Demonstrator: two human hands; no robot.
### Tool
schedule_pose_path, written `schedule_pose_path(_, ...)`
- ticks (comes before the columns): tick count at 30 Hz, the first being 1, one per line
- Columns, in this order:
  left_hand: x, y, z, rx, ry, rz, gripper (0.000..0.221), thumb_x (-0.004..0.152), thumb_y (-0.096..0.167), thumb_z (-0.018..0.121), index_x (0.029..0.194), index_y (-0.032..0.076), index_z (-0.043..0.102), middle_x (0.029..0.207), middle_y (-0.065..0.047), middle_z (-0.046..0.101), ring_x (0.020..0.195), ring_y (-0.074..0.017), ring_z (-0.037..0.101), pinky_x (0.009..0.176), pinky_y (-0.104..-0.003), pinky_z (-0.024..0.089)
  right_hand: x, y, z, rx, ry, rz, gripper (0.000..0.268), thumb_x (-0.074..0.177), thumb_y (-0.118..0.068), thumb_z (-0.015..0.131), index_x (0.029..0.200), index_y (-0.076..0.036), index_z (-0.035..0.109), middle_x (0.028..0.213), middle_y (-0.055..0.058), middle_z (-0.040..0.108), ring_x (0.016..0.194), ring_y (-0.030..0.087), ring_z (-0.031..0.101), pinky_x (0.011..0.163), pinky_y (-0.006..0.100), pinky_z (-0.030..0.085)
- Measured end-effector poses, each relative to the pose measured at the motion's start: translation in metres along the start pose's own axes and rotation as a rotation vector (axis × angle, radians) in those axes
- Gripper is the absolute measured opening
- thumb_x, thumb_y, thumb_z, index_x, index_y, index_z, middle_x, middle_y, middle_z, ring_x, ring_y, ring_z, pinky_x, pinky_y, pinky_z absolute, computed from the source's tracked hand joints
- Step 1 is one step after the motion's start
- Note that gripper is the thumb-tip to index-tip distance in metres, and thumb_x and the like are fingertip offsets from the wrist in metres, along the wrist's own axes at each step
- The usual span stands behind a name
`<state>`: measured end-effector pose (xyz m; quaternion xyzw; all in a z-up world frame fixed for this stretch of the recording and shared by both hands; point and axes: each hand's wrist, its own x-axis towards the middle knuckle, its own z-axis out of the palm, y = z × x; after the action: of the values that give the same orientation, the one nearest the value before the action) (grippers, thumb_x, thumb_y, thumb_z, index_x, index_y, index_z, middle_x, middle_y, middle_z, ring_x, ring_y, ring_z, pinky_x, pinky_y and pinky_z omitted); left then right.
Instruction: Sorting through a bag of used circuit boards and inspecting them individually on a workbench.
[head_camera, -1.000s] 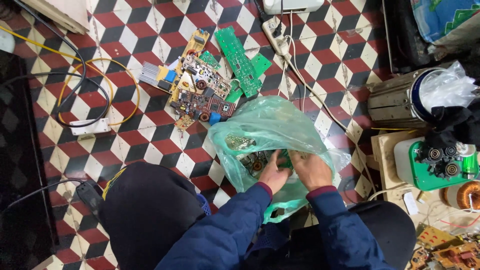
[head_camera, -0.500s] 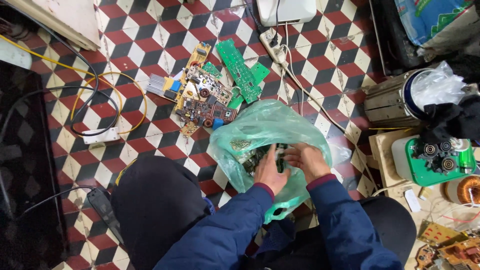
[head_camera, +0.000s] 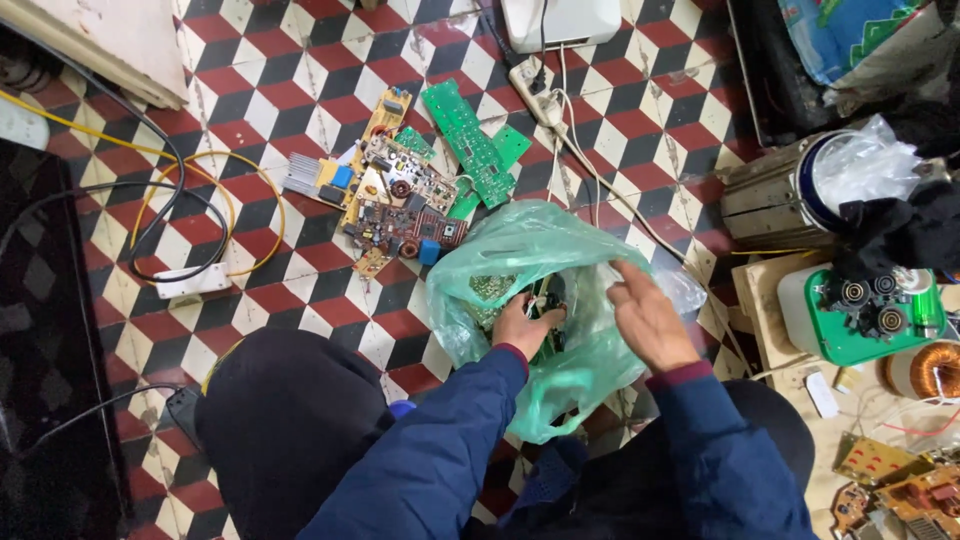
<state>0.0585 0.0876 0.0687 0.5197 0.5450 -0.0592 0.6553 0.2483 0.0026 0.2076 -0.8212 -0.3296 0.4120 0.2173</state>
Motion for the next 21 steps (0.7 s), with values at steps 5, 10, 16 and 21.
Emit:
schedule_pose_path(5, -0.006, 0.019, 0.002, 0.030, 0.024, -0.041, 0.089, 0.105, 0.052, 0.072, 0.174, 0.008, 0.037, 0.171, -0.019, 0.046, 0.156, -0.0380, 0.049, 0.126, -0.057, 0.049, -0.016, -0.015, 0.005, 0.139, 0.016, 0.127, 0.071, 0.100, -0.034, 0.050, 0.168, -0.016, 0.052, 0.163, 0.022, 0.059, 0.147, 0.038, 0.059, 0.129, 0.052, 0.041)
schedule_pose_path(10, -0.058, 0.089, -0.020, 0.135, 0.076, -0.070, 0.079, 0.105, 0.047, 0.065, 0.167, 0.003, 0.048, 0.161, -0.022, 0.059, 0.146, -0.0395, 0.060, 0.117, -0.054, 0.059, -0.022, -0.016, 0.001, 0.260, 0.037, 0.275, 0.079, 0.097, -0.033, 0.050, 0.172, -0.010, 0.046, 0.163, 0.027, 0.058, 0.147, 0.036, 0.061, 0.130, 0.051, 0.040)
schedule_pose_path(16, -0.012, 0.045, -0.048, 0.212, 0.153, -0.102, 0.082, 0.099, 0.054, 0.072, 0.157, -0.002, 0.059, 0.153, -0.025, 0.065, 0.134, -0.0381, 0.070, 0.100, -0.055, 0.066, 0.001, 0.030, 0.028, 0.092, -0.044, 0.235, 0.074, 0.103, -0.042, 0.049, 0.171, -0.012, 0.048, 0.162, 0.024, 0.061, 0.156, 0.041, 0.051, 0.133, 0.054, 0.036)
schedule_pose_path(21, -0.002, 0.041, -0.078, -0.043, 0.321, -0.022, 0.083, 0.073, 0.053, 0.088, 0.140, 0.005, 0.078, 0.149, -0.022, 0.072, 0.143, -0.0393, 0.064, 0.114, -0.050, 0.052, 0.004, 0.052, 0.069, -0.333, -0.245, -0.139, 0.069, 0.100, -0.037, 0.045, 0.162, -0.008, 0.052, 0.141, 0.033, 0.072, 0.130, 0.055, 0.069, 0.112, 0.066, 0.054)
